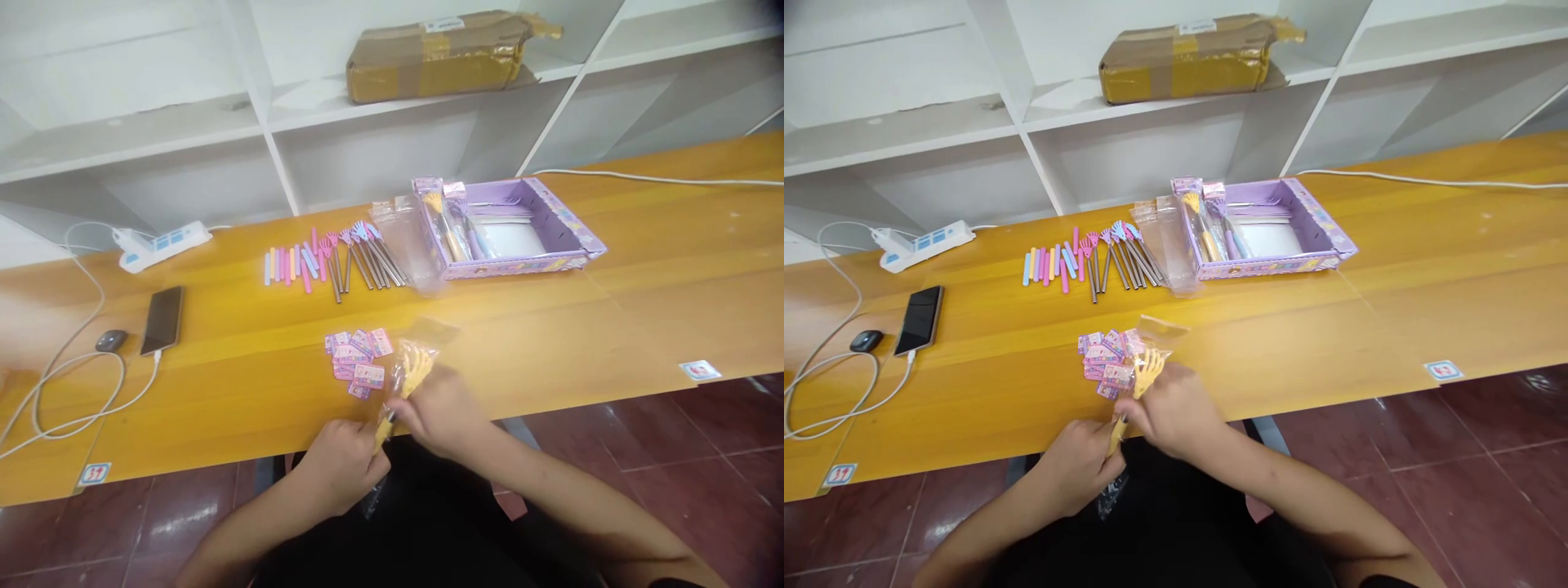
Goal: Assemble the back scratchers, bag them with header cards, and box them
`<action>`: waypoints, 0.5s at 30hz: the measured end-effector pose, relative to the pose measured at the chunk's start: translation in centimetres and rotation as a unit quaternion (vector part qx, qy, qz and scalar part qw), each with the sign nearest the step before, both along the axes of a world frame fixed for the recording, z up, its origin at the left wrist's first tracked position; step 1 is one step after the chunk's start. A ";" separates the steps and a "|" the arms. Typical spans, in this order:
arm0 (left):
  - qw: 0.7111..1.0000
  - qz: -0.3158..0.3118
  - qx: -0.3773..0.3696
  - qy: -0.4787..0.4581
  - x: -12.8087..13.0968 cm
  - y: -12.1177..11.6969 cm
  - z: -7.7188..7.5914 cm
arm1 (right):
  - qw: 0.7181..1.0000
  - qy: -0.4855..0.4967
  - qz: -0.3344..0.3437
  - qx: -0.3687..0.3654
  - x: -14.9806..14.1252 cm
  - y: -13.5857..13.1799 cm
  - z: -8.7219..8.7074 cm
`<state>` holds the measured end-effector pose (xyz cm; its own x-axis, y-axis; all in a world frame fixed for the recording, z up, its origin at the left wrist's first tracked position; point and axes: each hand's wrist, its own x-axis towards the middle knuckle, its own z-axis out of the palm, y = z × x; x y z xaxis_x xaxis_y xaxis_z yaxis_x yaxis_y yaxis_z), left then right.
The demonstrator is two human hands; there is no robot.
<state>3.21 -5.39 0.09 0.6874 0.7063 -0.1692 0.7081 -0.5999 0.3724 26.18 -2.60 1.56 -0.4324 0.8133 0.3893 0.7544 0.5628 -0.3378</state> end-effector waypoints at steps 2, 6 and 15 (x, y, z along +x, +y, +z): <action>1.000 -0.014 0.002 -0.001 0.1 0.2 0.2 | 0.998 -0.020 0.063 -0.006 -0.7 -0.3 -0.4; 1.000 -0.026 0.004 0.012 -0.1 0.2 0.7 | 0.998 0.030 0.040 0.031 0.6 0.9 0.4; 0.997 0.013 -0.075 0.006 -0.9 1.0 2.2 | 0.980 0.189 -0.067 -0.010 3.8 0.5 2.9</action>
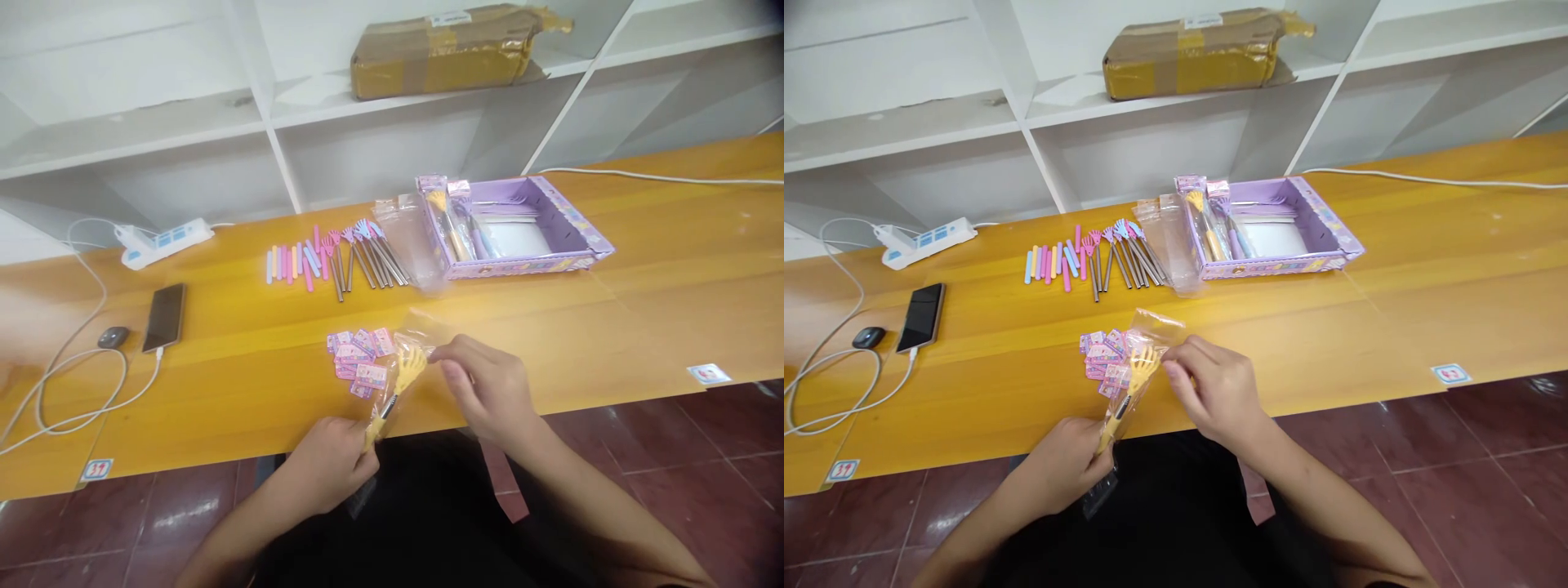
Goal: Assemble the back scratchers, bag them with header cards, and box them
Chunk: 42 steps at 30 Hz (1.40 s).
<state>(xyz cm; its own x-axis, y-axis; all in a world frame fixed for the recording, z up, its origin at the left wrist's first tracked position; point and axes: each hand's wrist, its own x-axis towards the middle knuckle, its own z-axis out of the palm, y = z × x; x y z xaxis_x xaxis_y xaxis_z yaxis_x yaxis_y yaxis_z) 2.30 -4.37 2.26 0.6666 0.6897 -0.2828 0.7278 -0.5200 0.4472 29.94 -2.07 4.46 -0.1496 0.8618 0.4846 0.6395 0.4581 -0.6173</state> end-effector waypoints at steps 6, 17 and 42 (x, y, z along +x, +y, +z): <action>0.999 -0.030 -0.013 -0.011 0.2 1.0 0.6 | 0.911 0.264 0.157 -0.275 -0.8 0.7 -0.1; 0.912 0.206 -0.057 -0.349 -1.3 4.7 1.9 | 0.839 0.272 0.241 -0.405 -7.4 0.4 -3.7; 0.900 0.239 0.110 -0.348 -0.9 4.5 -1.4 | 0.989 -0.111 0.066 -0.068 -1.5 4.7 -6.5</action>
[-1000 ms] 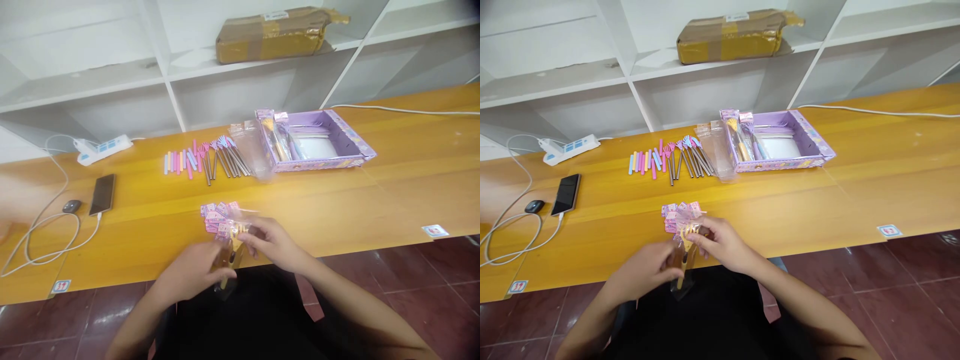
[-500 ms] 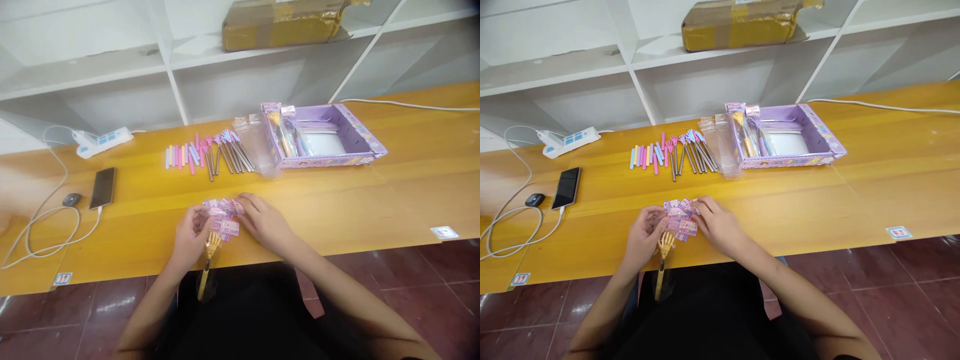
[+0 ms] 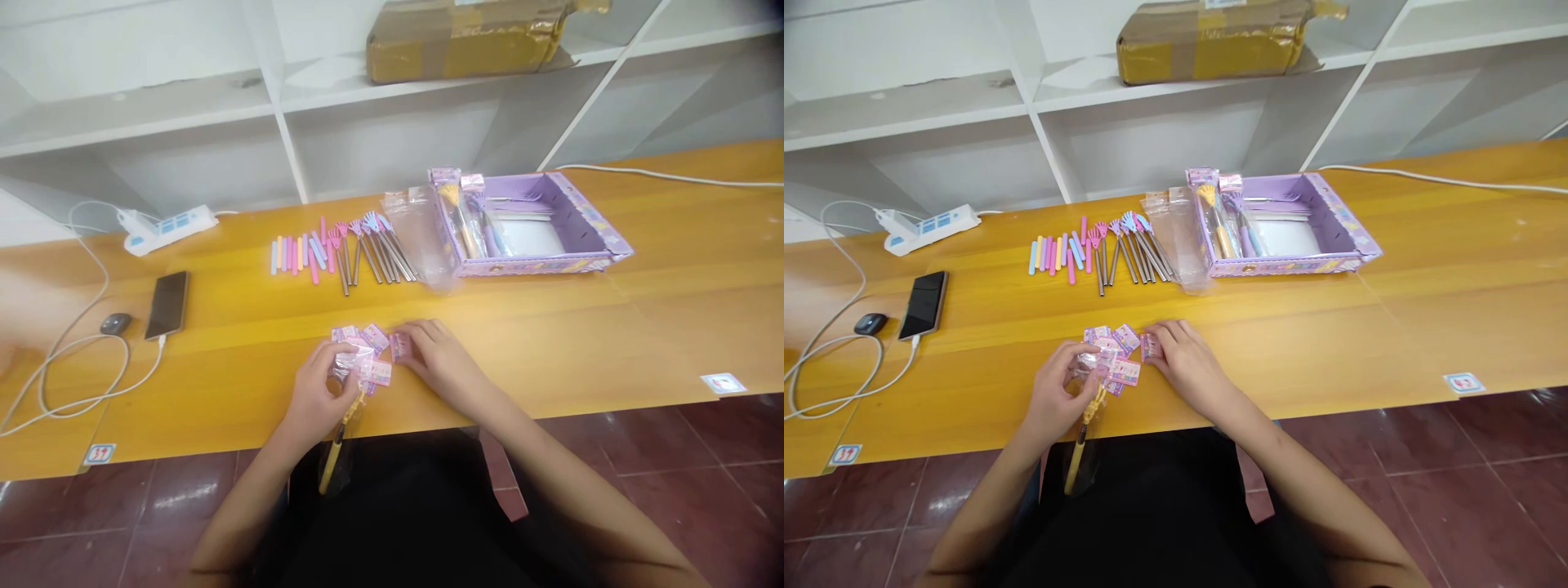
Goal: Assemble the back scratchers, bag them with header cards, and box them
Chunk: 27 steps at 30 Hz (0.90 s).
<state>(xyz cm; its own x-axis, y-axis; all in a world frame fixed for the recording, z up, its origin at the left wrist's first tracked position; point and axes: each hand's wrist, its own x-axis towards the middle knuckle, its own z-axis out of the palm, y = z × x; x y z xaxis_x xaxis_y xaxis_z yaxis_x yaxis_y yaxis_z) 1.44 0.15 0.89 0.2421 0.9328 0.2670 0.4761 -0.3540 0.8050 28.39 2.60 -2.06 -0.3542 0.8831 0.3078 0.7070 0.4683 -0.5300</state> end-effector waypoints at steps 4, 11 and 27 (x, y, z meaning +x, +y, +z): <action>0.998 0.006 -0.054 -0.022 0.2 -0.1 -0.4 | 0.995 0.084 -0.027 -0.049 0.2 -0.1 0.7; 0.993 0.024 -0.100 -0.055 0.3 -0.2 -0.4 | 0.972 0.199 0.079 0.093 -1.5 -3.2 3.1; 0.973 0.009 -0.107 -0.205 0.8 -0.6 -1.8 | 0.973 0.061 0.058 0.216 -3.0 -2.3 4.0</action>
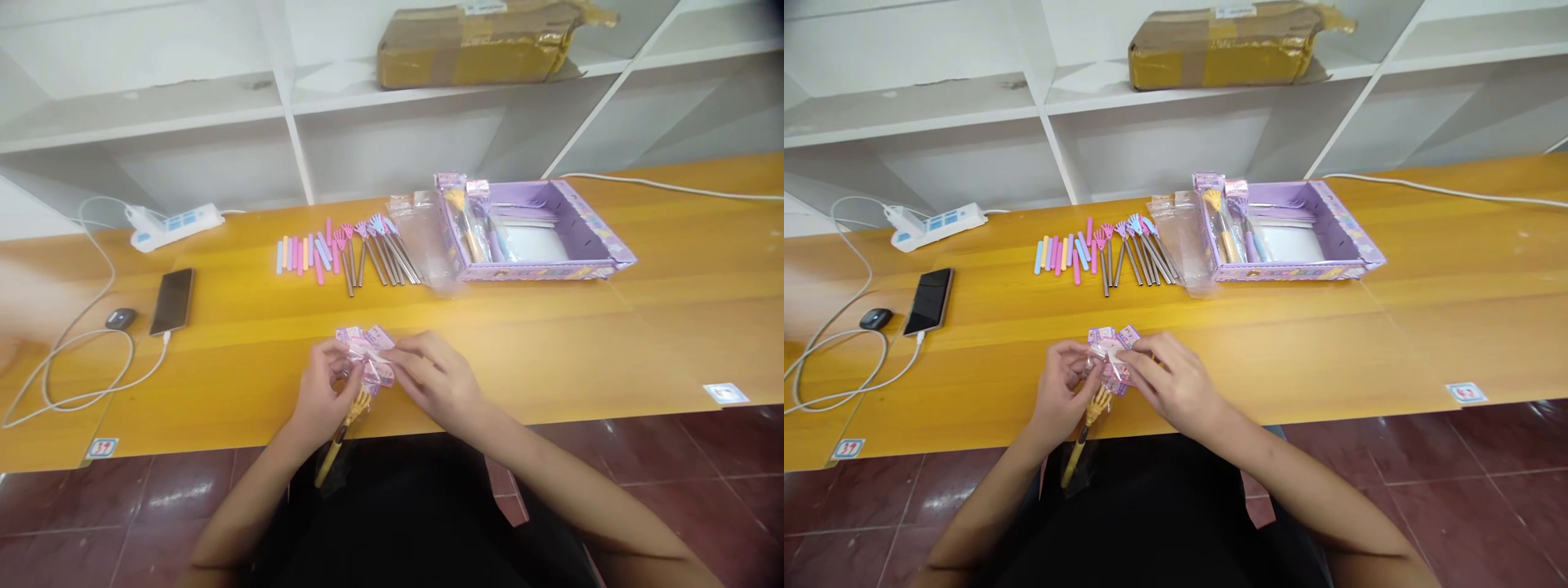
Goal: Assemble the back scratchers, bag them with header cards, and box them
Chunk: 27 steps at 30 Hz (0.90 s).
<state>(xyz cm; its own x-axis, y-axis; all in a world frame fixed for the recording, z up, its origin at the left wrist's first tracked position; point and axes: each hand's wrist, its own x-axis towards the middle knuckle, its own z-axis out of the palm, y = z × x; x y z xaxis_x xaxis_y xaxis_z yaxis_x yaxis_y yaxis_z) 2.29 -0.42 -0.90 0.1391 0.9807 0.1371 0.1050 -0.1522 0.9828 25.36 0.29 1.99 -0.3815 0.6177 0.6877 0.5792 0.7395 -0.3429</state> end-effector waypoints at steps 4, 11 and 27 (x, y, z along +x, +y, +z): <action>0.994 -0.032 0.070 0.083 -0.4 0.1 0.5 | 0.996 0.042 0.005 -0.073 -0.1 1.3 1.5; 0.988 -0.051 0.074 0.129 -0.7 0.1 1.8 | 0.971 0.161 -0.013 -0.175 0.0 1.7 1.0; 0.992 -0.098 -0.013 0.073 -0.9 0.1 2.4 | 0.968 0.199 0.018 -0.153 0.0 2.5 -0.3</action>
